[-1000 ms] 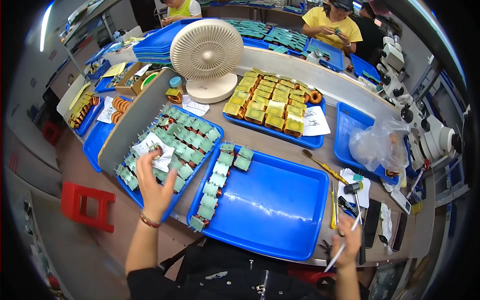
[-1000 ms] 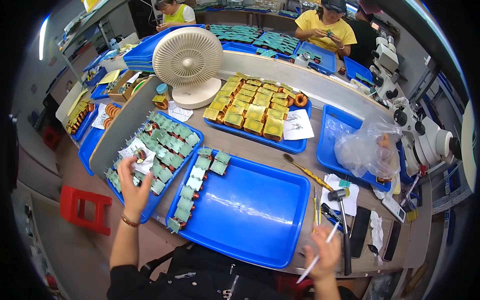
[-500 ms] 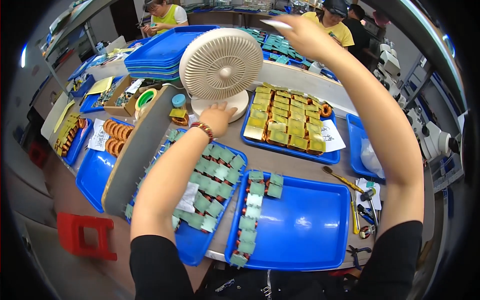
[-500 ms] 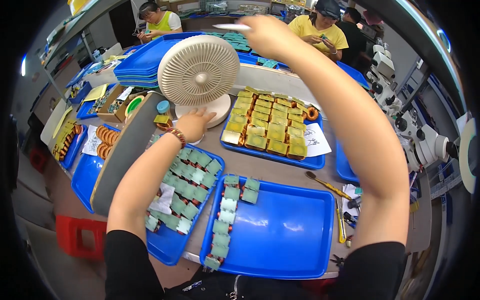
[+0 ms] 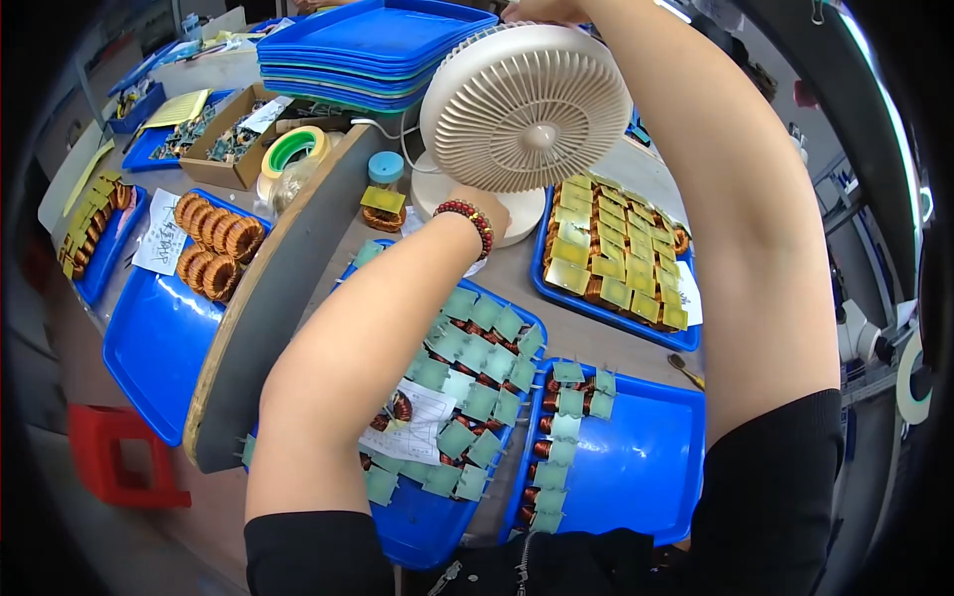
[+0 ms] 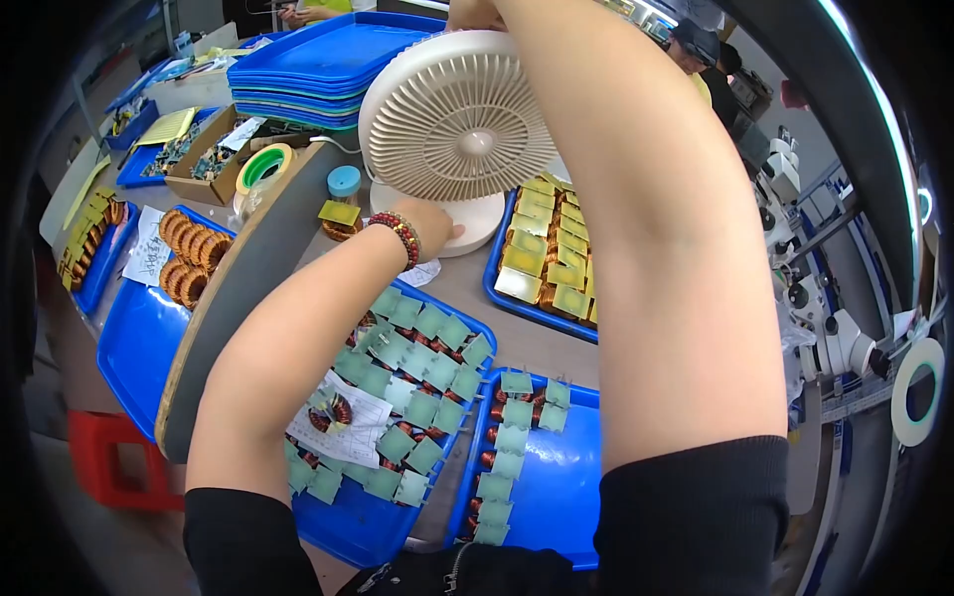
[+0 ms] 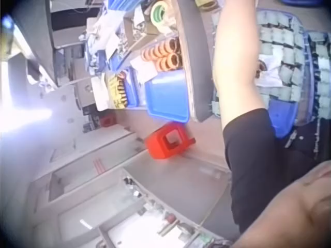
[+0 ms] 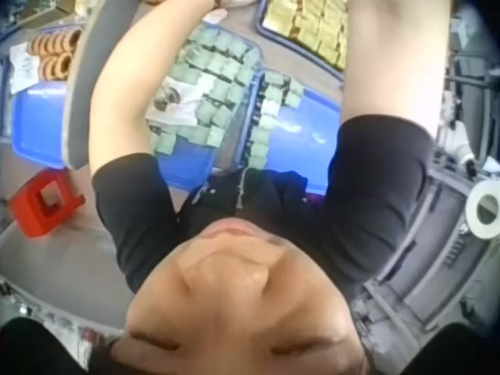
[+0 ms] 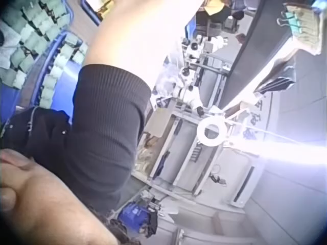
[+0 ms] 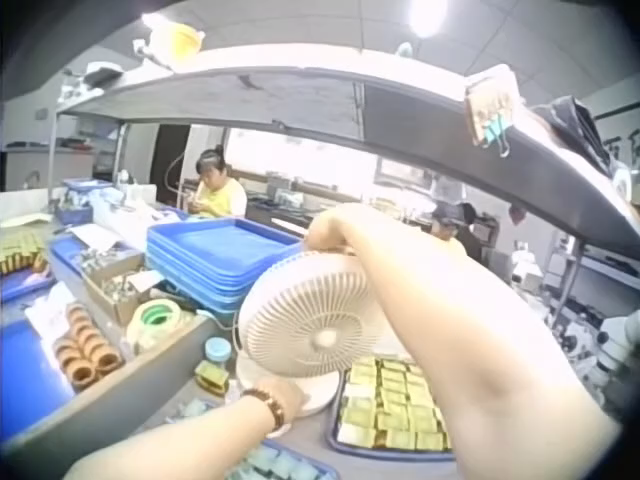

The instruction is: Assembling and inspecting electronic transformer components on a production line, including trimming wires and marking parts.

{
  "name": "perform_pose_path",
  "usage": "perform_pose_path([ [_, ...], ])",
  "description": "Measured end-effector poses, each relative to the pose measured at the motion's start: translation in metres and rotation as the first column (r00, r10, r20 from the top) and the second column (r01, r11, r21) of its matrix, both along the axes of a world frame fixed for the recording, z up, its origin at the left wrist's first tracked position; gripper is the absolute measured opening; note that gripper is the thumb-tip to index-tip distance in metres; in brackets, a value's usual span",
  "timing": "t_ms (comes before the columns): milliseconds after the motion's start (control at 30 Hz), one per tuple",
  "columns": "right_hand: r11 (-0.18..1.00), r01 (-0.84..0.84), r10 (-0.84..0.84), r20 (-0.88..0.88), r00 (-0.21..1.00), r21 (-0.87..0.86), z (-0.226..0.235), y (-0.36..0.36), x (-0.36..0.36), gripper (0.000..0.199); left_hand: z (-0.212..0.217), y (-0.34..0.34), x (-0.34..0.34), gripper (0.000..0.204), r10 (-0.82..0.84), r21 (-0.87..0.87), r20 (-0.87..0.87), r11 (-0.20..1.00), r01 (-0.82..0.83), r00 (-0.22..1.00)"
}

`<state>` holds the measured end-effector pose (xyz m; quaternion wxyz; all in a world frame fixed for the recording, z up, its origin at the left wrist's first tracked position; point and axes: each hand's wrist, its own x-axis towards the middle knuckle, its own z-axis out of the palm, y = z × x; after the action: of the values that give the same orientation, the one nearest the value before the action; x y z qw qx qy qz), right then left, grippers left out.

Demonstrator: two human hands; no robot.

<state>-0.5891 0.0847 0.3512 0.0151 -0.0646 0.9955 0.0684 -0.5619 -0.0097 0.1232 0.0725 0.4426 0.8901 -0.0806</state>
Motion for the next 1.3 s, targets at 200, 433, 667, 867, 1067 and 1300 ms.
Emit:
perform_pose_path([
  [200,0.995,0.039,-0.027,0.137,0.99,-0.091,-0.011,0.012,-0.036,0.045,-0.011,-0.009,-0.005,0.039,-0.036,-0.083,-0.017,0.996,0.034,0.999],
  [433,0.987,0.119,-0.106,0.116,0.988,-0.11,-0.009,0.014,-0.035,0.048,-0.01,-0.007,-0.009,0.046,-0.102,-0.118,0.053,0.987,0.108,0.993],
  [667,0.965,0.214,-0.205,0.075,0.976,-0.151,-0.004,0.009,-0.035,0.05,-0.012,-0.007,-0.01,0.049,-0.055,-0.136,0.105,0.988,0.069,0.993],
  [867,0.934,0.303,-0.308,0.005,0.951,-0.191,-0.005,0.01,-0.036,0.051,-0.018,-0.013,-0.011,0.036,-0.088,0.067,0.048,0.994,0.085,0.995],
  [1067,0.97,0.156,-0.222,-0.423,0.878,-0.186,-0.006,0.044,-0.004,0.058,0.003,-0.019,-0.006,0.055,-0.162,-0.121,0.069,0.978,0.17,0.984],
  [1300,0.963,-0.177,-0.015,-0.698,0.716,-0.203,-0.061,0.113,0.115,0.029,0.016,-0.021,0.018,0.05,-0.054,-0.094,0.169,0.993,0.071,0.984],
])
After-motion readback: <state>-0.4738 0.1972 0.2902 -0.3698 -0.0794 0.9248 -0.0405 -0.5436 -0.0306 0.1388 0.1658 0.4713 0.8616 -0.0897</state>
